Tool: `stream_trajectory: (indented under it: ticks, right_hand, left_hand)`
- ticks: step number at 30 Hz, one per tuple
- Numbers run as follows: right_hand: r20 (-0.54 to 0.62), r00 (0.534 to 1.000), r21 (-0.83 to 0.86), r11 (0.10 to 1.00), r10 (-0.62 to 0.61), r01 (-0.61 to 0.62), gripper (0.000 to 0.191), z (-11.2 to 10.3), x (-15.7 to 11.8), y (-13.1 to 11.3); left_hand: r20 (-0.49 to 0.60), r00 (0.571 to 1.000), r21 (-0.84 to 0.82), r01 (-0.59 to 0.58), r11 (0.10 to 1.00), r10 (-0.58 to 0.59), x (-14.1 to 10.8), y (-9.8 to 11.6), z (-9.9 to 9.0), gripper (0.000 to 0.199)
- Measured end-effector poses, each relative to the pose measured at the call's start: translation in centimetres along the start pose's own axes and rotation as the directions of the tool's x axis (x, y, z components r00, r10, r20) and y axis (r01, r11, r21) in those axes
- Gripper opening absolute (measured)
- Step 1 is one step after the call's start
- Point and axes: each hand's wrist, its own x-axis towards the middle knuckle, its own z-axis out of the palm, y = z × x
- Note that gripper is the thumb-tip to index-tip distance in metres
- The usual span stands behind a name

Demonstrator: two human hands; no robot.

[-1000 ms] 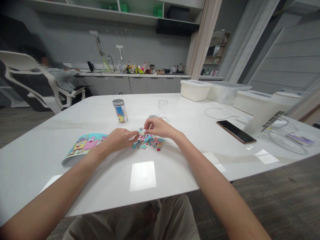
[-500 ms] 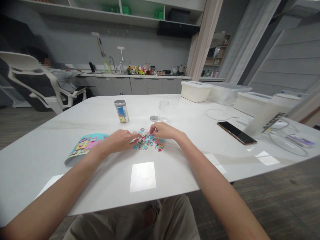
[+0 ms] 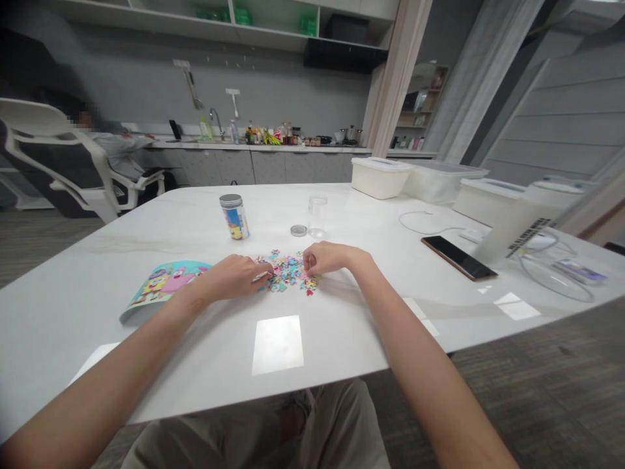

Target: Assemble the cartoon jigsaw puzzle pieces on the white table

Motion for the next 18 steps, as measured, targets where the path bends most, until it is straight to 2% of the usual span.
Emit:
stream_trajectory:
  ticks: [5, 8, 11, 14, 16, 18]
  right_hand:
    - [-0.125, 0.992, -0.067, 0.998, 0.012, -0.021, 0.014, -0.22, 0.23, -0.08]
    - [-0.157, 0.987, -0.096, 0.994, 0.027, -0.042, 0.015, -0.43, 0.1, 0.12]
    - [-0.117, 0.993, -0.087, 0.995, 0.036, -0.046, 0.018, -0.63, -0.28, 0.29]
    - [-0.011, 0.998, -0.032, 0.998, 0.057, -0.058, 0.021, -0.69, -0.63, 0.28]
    - [0.024, 0.998, -0.009, 0.998, 0.065, -0.065, 0.016, -0.64, -0.72, 0.14]
    - [0.012, 0.997, -0.012, 0.997, 0.07, -0.07, 0.01, -0.59, -0.73, -0.05]
  left_hand:
    - [0.003, 1.0, 0.037, 0.0, 0.999, 0.0, 0.01, 0.04, 0.04, 0.026]
    - [0.011, 1.0, 0.036, 0.0, 0.999, -0.001, -0.02, 0.06, 0.04, 0.026]
    - [0.013, 1.0, 0.038, -0.004, 0.999, 0.004, -0.03, 0.11, -0.03, 0.026]
    - [0.02, 1.0, 0.046, -0.004, 0.999, 0.003, -0.01, 0.15, -0.11, 0.026]
    - [0.023, 1.0, 0.053, 0.0, 0.999, -0.002, 0.01, 0.14, -0.13, 0.027]
    - [0.022, 1.0, 0.058, 0.004, 0.998, -0.005, 0.02, 0.11, -0.08, 0.027]
